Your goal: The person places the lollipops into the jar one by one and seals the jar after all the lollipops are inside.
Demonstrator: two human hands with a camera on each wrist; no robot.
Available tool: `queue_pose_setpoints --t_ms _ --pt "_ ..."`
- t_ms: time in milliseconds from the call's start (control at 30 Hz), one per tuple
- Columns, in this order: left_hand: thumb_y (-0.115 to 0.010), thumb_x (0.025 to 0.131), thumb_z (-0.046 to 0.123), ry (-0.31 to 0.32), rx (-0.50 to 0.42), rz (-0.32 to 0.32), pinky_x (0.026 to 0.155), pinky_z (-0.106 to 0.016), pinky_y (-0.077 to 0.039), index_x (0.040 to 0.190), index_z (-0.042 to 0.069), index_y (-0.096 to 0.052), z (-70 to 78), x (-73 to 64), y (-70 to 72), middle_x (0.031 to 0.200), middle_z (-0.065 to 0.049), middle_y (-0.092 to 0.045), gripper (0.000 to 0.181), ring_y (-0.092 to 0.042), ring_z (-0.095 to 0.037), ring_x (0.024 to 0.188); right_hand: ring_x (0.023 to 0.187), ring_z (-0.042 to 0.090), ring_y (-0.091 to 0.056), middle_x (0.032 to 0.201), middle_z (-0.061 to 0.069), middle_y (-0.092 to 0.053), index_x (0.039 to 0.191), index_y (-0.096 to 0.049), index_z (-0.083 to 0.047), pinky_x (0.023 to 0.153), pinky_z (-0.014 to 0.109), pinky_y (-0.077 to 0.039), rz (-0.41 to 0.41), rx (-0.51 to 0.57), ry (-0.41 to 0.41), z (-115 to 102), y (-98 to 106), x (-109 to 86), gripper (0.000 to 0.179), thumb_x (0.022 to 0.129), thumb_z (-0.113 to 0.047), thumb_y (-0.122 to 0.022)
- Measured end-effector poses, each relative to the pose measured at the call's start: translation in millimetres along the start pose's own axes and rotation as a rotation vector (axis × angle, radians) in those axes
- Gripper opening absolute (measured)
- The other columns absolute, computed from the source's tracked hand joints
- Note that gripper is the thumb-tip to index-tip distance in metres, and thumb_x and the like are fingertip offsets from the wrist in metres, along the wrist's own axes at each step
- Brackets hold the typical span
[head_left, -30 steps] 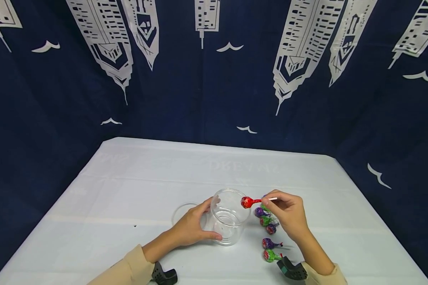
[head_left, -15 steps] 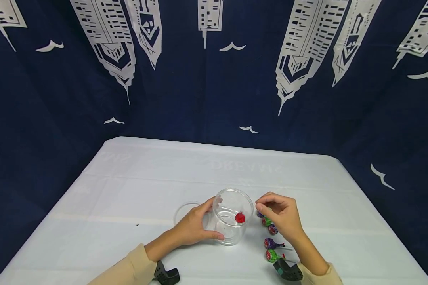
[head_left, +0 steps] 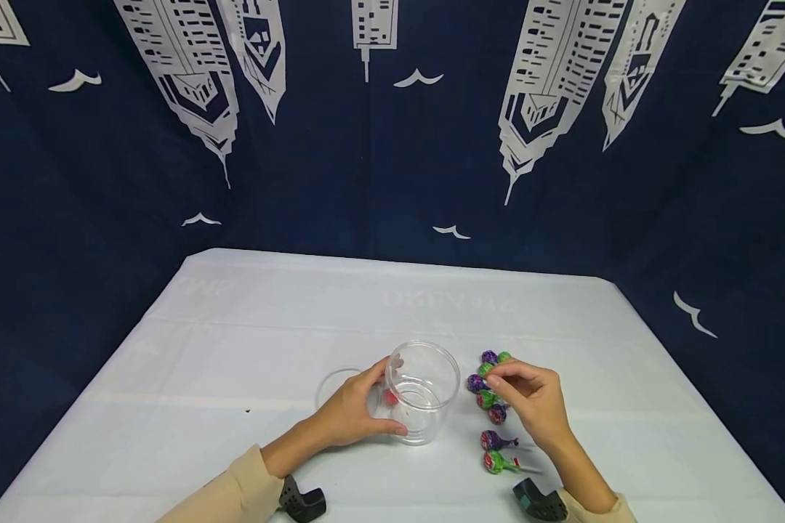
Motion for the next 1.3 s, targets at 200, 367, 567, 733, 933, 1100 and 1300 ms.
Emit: queue_pose_setpoints --t_ms 200,367,567,733,933,1100,1300 --pt "-0.089 0.071 0.041 0.006 -0.002 -0.001 0.106 -0.046 -0.042 0.153 0.007 -0.032 -0.4 0.4 0.4 0.137 -0.006 -0.058 0.106 -0.056 -0.02 0.122 0.081 0.011 -0.065 0.089 0.007 -0.071 0.09 -0.068 0.012 0.072 0.019 -0.055 0.007 0.006 0.008 -1.1 7.0 -6.3 0.021 0.082 0.028 -0.056" --pt "-0.089 0.071 0.041 0.002 0.003 0.007 0.105 -0.047 -0.042 0.153 0.007 -0.033 0.8 0.8 2.4 0.134 -0.006 -0.059 0.105 -0.057 -0.021 0.12 0.081 0.012 -0.066 0.089 0.008 -0.071 0.09 -0.068 0.013 0.072 0.02 -0.055 0.012 -0.036 -0.043 -0.7 15.4 -10.0 0.017 0.084 0.025 -0.057" --pt "-0.089 0.071 0.04 0.003 -0.002 0.009 0.105 -0.047 -0.042 0.153 0.006 -0.033 0.7 0.0 4.3 0.135 -0.007 -0.059 0.105 -0.057 -0.022 0.12 0.08 0.011 -0.065 0.088 0.004 -0.071 0.092 -0.071 0.006 0.07 0.02 -0.054 0.009 -0.069 -0.101 3.7 24.8 -16.2 0.022 0.086 0.023 -0.058" --pt "-0.089 0.071 0.041 0.007 -0.004 0.003 0.106 -0.047 -0.042 0.153 0.006 -0.032 0.7 -0.6 4.4 0.136 -0.006 -0.059 0.105 -0.057 -0.022 0.121 0.081 0.01 -0.065 0.09 0.006 -0.072 0.093 -0.068 0.014 0.07 0.019 -0.054 0.006 -0.086 -0.16 10.1 31.9 -25.3 0.014 0.085 0.022 -0.06" --pt "-0.089 0.071 0.042 0.015 -0.006 0.002 0.106 -0.046 -0.043 0.153 0.008 -0.033 0.0 -1.2 3.0 0.135 -0.005 -0.06 0.105 -0.056 -0.02 0.121 0.08 0.01 -0.064 0.092 0.009 -0.073 0.096 -0.068 0.014 0.066 0.021 -0.051 -0.101 -0.146 -0.181 15.7 40.0 -37.1 0.015 0.084 0.021 -0.062" --pt "-0.089 0.07 0.043 0.037 -0.002 -0.003 0.106 -0.047 -0.042 0.154 0.011 -0.032 -1.3 -1.3 1.7 0.137 -0.007 -0.058 0.106 -0.055 -0.021 0.122 0.073 0.014 -0.058 0.089 0.014 -0.07 0.096 -0.068 0.01 0.059 0.028 -0.047 -0.237 -0.156 -0.142 20.4 43.6 -43.8 0.02 0.08 0.022 -0.064" --pt "-0.089 0.07 0.043 0.029 -0.001 -0.001 0.106 -0.048 -0.042 0.153 0.009 -0.033 -1.5 -0.7 1.3 0.137 -0.008 -0.058 0.105 -0.055 -0.022 0.122 0.067 0.012 -0.057 0.082 0.011 -0.07 0.09 -0.072 0.001 0.051 0.032 -0.041 -0.293 -0.3 -0.196 27.9 44.5 -46.8 0.017 0.077 0.012 -0.075"
Point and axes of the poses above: each hand's wrist, its own x-axis towards the middle knuckle, its own y-axis out of the back of the hand, z = x × y, the point moved 6 cm from there along x, towards the middle knuckle
